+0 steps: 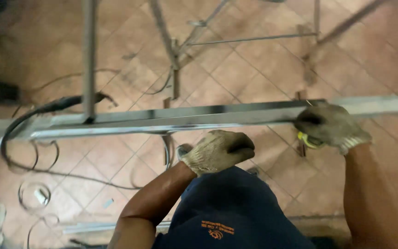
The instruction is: Measure and mark metal beams using a tape measure, speed square, and marker for fabrication.
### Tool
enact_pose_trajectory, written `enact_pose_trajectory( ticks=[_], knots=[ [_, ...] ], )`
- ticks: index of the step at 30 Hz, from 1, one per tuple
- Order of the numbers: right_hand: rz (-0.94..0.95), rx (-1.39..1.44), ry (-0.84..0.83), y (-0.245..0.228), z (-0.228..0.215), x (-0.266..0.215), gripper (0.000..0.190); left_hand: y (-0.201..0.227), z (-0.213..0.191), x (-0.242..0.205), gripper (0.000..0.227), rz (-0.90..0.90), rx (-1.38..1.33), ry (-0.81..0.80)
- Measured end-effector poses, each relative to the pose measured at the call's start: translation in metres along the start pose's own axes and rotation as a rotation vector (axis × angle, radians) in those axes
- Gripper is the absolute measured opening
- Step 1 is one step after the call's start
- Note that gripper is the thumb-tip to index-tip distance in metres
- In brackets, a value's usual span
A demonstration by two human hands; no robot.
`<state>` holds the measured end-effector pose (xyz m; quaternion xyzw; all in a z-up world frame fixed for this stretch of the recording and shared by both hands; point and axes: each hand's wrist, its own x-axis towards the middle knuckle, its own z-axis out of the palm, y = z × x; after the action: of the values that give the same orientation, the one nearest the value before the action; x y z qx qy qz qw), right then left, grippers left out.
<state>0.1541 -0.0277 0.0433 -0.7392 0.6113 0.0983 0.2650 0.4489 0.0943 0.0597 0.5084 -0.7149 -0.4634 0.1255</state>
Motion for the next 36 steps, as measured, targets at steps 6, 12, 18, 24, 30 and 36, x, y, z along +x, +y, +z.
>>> enact_pose_trajectory(
  ticks=[6, 12, 18, 24, 30, 36],
  knots=[
    [-0.083, 0.132, -0.023, 0.148, -0.030, -0.011, 0.036, 0.119, 0.092, 0.096, 0.045, -0.074, -0.039, -0.035],
    [-0.538, 0.180, 0.187, 0.254, -0.050, 0.004, 0.030, 0.181, 0.139, 0.167, 0.029, -0.063, -0.015, -0.159],
    [-0.475, 0.110, 0.205, 0.321, -0.086, 0.005, 0.032, 0.206, 0.181, 0.243, 0.041, 0.211, -0.012, 0.080],
    [-0.356, 0.097, 0.135, 0.391, -0.124, 0.022, 0.033, 0.222, 0.212, 0.334, 0.061, 0.479, 0.234, 0.487],
    [-0.415, 0.183, 0.176, 0.482, -0.142, 0.052, 0.029, 0.248, 0.220, 0.419, 0.105, 0.273, 0.459, 0.491],
    [-0.388, 0.104, 0.120, 0.537, -0.160, 0.069, 0.026, 0.258, 0.245, 0.445, 0.091, 0.013, 0.527, 0.468]
  ],
)
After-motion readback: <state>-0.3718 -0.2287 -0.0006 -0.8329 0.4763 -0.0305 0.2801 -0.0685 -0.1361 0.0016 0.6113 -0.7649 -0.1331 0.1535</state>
